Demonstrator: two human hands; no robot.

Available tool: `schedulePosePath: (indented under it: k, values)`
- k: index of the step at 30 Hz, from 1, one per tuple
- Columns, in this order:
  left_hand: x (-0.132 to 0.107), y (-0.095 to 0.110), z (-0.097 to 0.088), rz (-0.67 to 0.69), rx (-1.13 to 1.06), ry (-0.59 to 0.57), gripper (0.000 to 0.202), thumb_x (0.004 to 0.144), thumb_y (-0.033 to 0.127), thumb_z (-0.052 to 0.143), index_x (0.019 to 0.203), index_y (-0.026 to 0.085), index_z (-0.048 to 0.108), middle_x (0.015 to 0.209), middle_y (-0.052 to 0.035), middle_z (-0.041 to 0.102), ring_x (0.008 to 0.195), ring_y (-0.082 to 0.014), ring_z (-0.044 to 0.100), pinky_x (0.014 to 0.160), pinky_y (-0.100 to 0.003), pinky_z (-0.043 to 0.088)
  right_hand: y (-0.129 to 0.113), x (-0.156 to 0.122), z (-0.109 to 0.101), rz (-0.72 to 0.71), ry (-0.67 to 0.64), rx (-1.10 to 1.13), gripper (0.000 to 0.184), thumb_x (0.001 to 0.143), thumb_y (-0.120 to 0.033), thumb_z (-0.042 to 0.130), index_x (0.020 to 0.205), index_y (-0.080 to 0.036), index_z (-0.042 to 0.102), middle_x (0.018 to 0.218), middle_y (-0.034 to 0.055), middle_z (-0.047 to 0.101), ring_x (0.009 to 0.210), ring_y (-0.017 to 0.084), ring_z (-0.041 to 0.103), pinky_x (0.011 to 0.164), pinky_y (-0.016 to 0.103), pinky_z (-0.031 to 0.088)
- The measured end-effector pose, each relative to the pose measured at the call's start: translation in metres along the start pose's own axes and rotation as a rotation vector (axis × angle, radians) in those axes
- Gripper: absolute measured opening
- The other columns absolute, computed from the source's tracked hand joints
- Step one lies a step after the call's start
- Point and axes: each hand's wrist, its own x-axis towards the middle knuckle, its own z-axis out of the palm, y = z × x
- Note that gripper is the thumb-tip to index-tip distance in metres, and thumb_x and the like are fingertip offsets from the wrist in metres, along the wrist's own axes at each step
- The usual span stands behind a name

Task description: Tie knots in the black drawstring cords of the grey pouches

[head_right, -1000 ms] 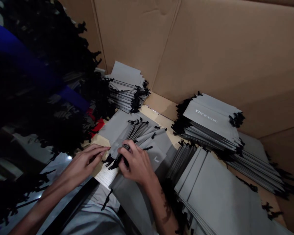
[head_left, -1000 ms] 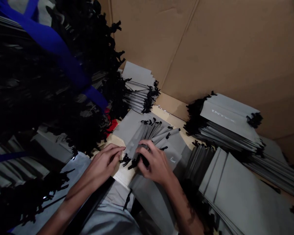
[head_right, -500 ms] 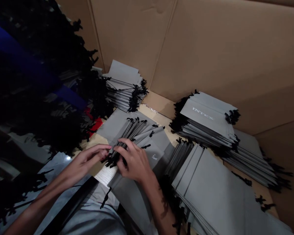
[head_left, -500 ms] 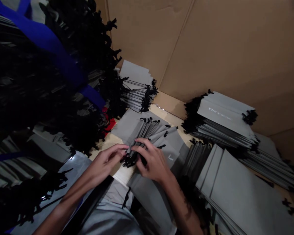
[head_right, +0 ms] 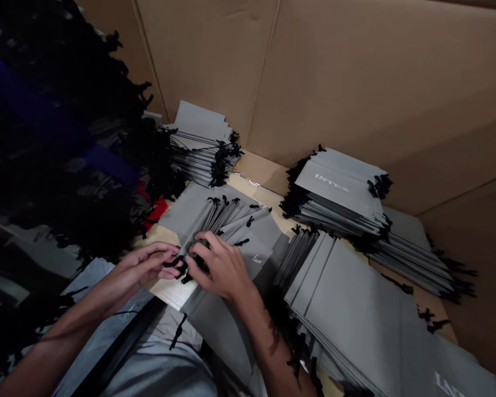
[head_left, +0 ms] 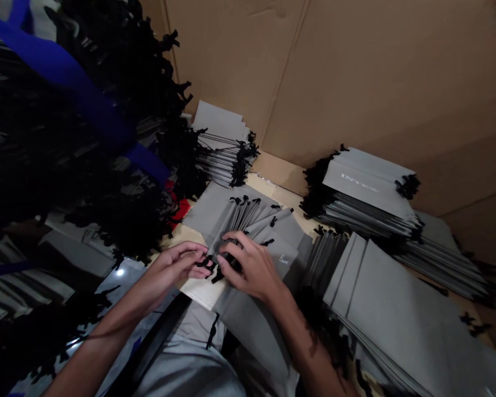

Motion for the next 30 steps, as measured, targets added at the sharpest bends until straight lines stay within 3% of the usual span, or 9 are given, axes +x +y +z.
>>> schedulePosePath:
  k: [7, 11, 18, 25, 30]
  values:
    - [-0.003, -0.001, 0.0, -0.019, -0.018, -0.01, 0.043, 0.072, 0.047, 0.1, 0.1, 0.02, 0.081, 0.1, -0.0047, 0.087, 0.087, -0.0226, 0.085, 0.088, -0.029, 0.067, 0.0, 0.0, 0.003, 0.007, 0.012, -0.005, 0.018, 0.107, -0.035, 0.059, 0.114, -0.027, 0.073, 0.133, 0.0072, 0.07, 0.113, 0.022, 0.072, 0.091, 0.031, 0.059]
    - [-0.008, -0.006, -0.004, 0.091, 0.168, 0.028, 0.04, 0.073, 0.041, 0.099, 0.1, 0.02, 0.079, 0.092, -0.0048, 0.086, 0.091, -0.0229, 0.083, 0.085, -0.028, 0.066, -0.002, 0.0, 0.002, -0.008, -0.039, -0.071, 0.028, 0.109, -0.034, 0.058, 0.132, -0.032, 0.074, 0.136, 0.0067, 0.068, 0.111, 0.021, 0.071, 0.089, 0.03, 0.059]
    - [-0.013, -0.018, -0.006, 0.304, 0.409, 0.215, 0.031, 0.08, 0.044, 0.087, 0.1, 0.021, 0.083, 0.092, -0.0069, 0.087, 0.084, -0.0236, 0.082, 0.079, -0.031, 0.068, -0.011, 0.008, 0.001, -0.037, -0.175, -0.235, 0.047, 0.107, -0.029, 0.06, 0.152, -0.041, 0.065, 0.137, 0.009, 0.065, 0.112, 0.024, 0.068, 0.08, 0.029, 0.058]
    - [-0.012, -0.022, -0.009, 0.355, 0.646, 0.259, 0.024, 0.084, 0.046, 0.084, 0.096, 0.025, 0.085, 0.087, -0.0032, 0.087, 0.08, -0.0234, 0.081, 0.074, -0.029, 0.066, -0.013, 0.011, 0.003, -0.014, -0.204, -0.244, 0.035, 0.111, -0.04, 0.059, 0.143, -0.038, 0.072, 0.137, 0.0091, 0.065, 0.113, 0.025, 0.067, 0.079, 0.031, 0.058]
    - [-0.011, -0.024, -0.014, 0.392, 0.671, 0.29, 0.021, 0.085, 0.045, 0.084, 0.097, 0.028, 0.088, 0.098, -0.0036, 0.09, 0.087, -0.0263, 0.083, 0.079, -0.032, 0.067, -0.014, 0.012, 0.008, -0.01, -0.189, -0.26, 0.041, 0.105, -0.056, 0.067, 0.141, -0.037, 0.073, 0.136, 0.0106, 0.064, 0.111, 0.026, 0.068, 0.071, 0.03, 0.055]
